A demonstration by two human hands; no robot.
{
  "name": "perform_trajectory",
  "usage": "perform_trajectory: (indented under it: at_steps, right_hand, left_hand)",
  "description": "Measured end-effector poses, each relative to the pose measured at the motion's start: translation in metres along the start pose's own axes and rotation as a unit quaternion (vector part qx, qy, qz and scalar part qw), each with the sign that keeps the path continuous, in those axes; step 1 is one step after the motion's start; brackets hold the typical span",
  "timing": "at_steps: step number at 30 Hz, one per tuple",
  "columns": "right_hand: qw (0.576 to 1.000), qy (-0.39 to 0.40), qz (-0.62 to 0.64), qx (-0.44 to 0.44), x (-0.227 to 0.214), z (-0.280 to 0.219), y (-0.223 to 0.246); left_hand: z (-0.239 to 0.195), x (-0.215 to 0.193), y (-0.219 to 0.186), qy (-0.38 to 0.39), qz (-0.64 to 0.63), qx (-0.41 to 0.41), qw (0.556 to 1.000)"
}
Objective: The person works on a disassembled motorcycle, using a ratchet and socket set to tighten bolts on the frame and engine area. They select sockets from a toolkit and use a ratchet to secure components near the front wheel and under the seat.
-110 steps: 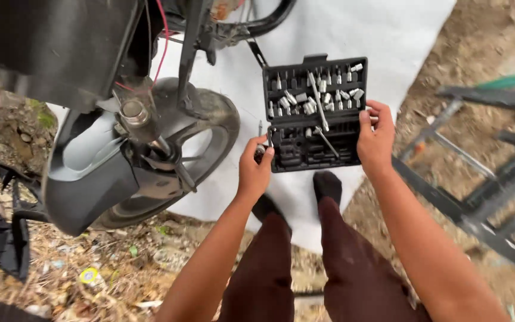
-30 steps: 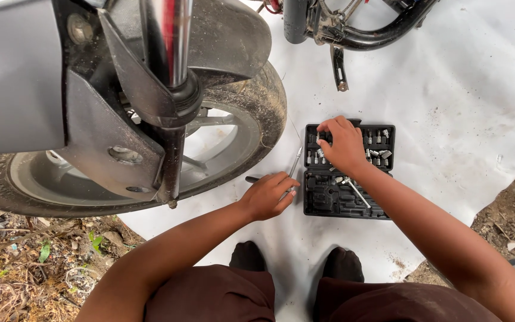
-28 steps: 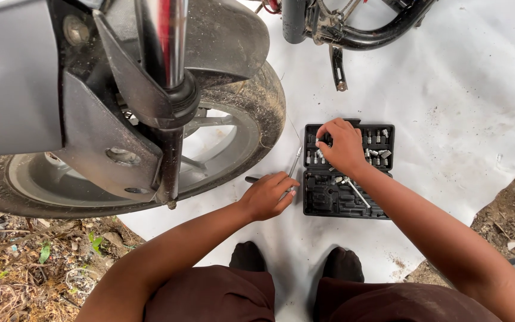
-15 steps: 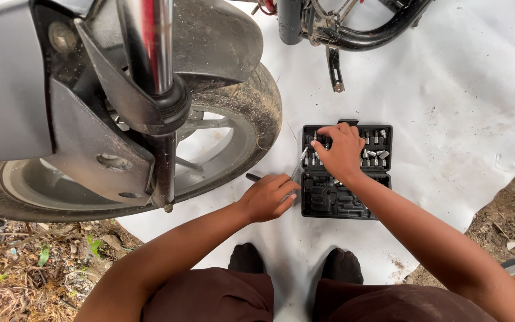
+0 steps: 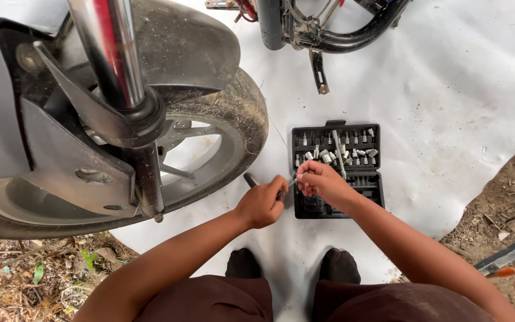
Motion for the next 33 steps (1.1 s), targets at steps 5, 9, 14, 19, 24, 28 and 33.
perform_trajectory:
  at_steps: [5, 9, 14, 19, 24, 28, 33]
  right_hand:
    - [0.991, 0.034, -0.130, -0.001, 0.017, -0.003, 0.005]
    - [0.984, 0.058, -0.168, -0.015, 0.014, 0.001, 0.002]
    - [0.982, 0.041, -0.181, -0.022, 0.010, 0.000, 0.007]
    - [0.977, 0.042, -0.194, -0.072, -0.004, 0.003, 0.020]
    - [0.953, 0.053, -0.297, -0.038, 0.008, -0.016, 0.058]
    - [0.892, 0.137, -0.417, -0.107, 0.037, -0.026, 0.065]
    - [0.758, 0.146, -0.584, -0.253, 0.071, -0.035, 0.071]
  left_hand:
    - [0.015, -0.001, 0.008, 0.071, -0.021, -0.279, 0.957]
    - [0.012, 0.007, 0.021, 0.072, -0.001, -0.285, 0.956]
    - [0.015, 0.010, 0.020, 0.069, 0.024, -0.264, 0.962]
    - [0.030, 0.007, 0.016, 0.062, 0.015, -0.250, 0.966]
    - [0.038, -0.002, 0.011, 0.064, -0.015, -0.239, 0.969]
    - [0.032, 0.003, 0.023, 0.142, -0.139, -0.281, 0.939]
    - [0.016, -0.002, 0.018, 0.219, -0.280, -0.386, 0.851]
Point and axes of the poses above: each hand's wrist, its own z-axis towards the middle knuckle, its own x-axis out of the palm, y = z × x, the point moved 7 cm from there along z, towards the middle knuckle, and after that the axes turned 2 degrees about -x, right-handed, at the moved point
